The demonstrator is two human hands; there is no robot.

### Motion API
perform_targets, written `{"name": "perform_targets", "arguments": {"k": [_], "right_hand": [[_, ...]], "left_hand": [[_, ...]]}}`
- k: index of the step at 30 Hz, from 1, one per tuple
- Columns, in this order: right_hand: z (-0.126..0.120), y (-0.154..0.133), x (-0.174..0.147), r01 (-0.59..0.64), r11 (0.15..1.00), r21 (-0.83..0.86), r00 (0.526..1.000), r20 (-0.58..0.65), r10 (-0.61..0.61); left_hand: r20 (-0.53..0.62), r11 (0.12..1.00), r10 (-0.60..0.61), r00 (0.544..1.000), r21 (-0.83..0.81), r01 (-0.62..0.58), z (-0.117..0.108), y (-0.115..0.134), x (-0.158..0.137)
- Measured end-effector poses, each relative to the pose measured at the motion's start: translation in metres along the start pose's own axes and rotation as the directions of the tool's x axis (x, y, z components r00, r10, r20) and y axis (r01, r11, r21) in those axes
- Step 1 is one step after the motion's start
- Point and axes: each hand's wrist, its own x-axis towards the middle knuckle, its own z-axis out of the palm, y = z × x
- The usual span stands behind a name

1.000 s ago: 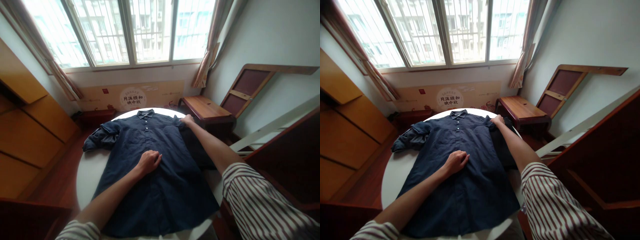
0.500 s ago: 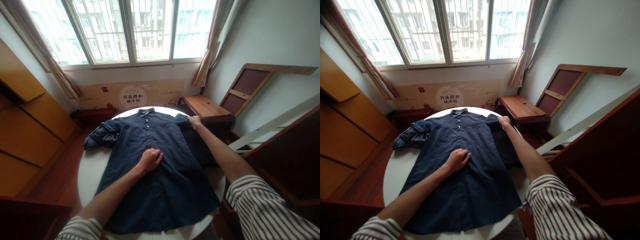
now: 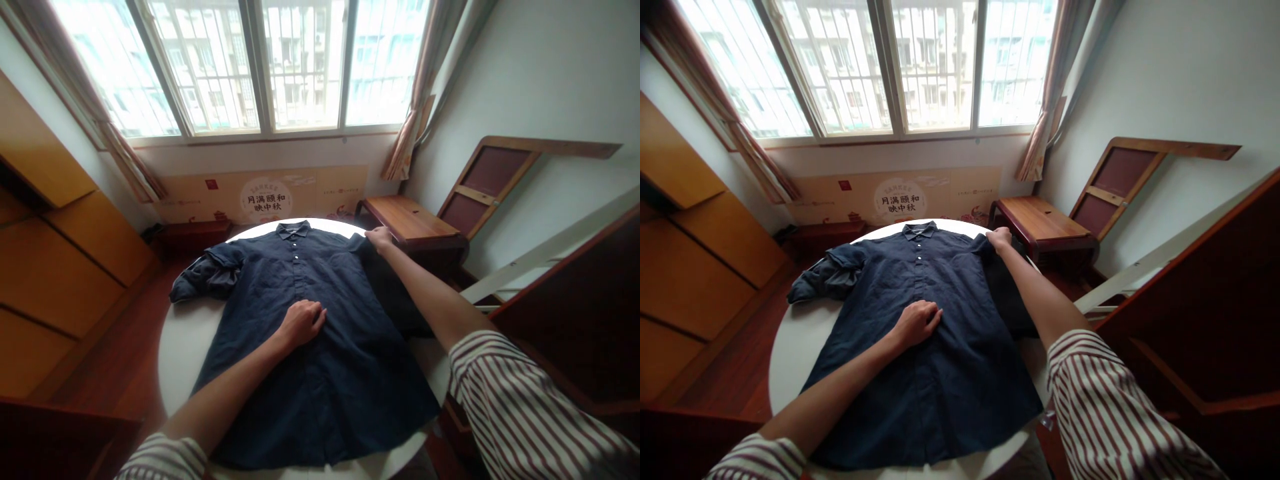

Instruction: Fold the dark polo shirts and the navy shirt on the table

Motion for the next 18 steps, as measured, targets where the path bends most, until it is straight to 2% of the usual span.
{"name": "perform_targets", "arguments": {"k": [2, 3, 4, 6, 7, 9, 11, 13, 18], "right_hand": [[0.005, -0.019, -0.005, 0.105, 0.991, -0.083, 0.994, 0.013, -0.105], [0.009, -0.029, -0.01, 0.21, 0.964, -0.16, 0.977, 0.054, -0.204], [0.014, -0.038, -0.017, 0.338, 0.909, -0.246, 0.94, 0.13, -0.314], [0.029, -0.053, -0.035, 0.565, 0.738, -0.369, 0.821, 0.345, -0.455], [0.037, -0.057, -0.044, 0.632, 0.669, -0.39, 0.766, 0.445, -0.464], [0.055, -0.062, -0.062, 0.672, 0.633, -0.385, 0.714, 0.563, -0.416], [0.071, -0.06, -0.072, 0.664, 0.636, -0.393, 0.709, 0.601, -0.369], [0.082, -0.052, -0.075, 0.643, 0.641, -0.419, 0.725, 0.602, -0.333], [0.092, -0.024, -0.06, 0.558, 0.665, -0.496, 0.76, 0.627, -0.17]], "left_hand": [[0.003, 1.0, -0.001, 1.0, -0.001, 0.001, -0.001, 0.0, 0.0], [0.005, 1.0, -0.002, 1.0, -0.002, 0.002, -0.001, 0.0, 0.0], [0.008, 1.0, -0.003, 1.0, -0.004, 0.003, -0.001, 0.001, 0.0], [0.008, 1.0, -0.005, 1.0, -0.006, 0.005, -0.001, 0.001, 0.001], [0.005, 1.0, -0.005, 1.0, -0.008, 0.005, -0.001, 0.001, 0.001], [-0.001, 1.0, 0.001, 1.0, -0.011, -0.001, -0.001, 0.001, 0.0], [-0.007, 1.0, 0.01, 1.0, -0.017, -0.01, -0.001, 0.001, 0.0], [-0.004, 1.0, 0.015, 1.0, -0.027, -0.015, -0.001, 0.001, 0.0], [0.003, 1.0, 0.006, 1.0, -0.031, -0.005, -0.004, 0.003, 0.0]]}}
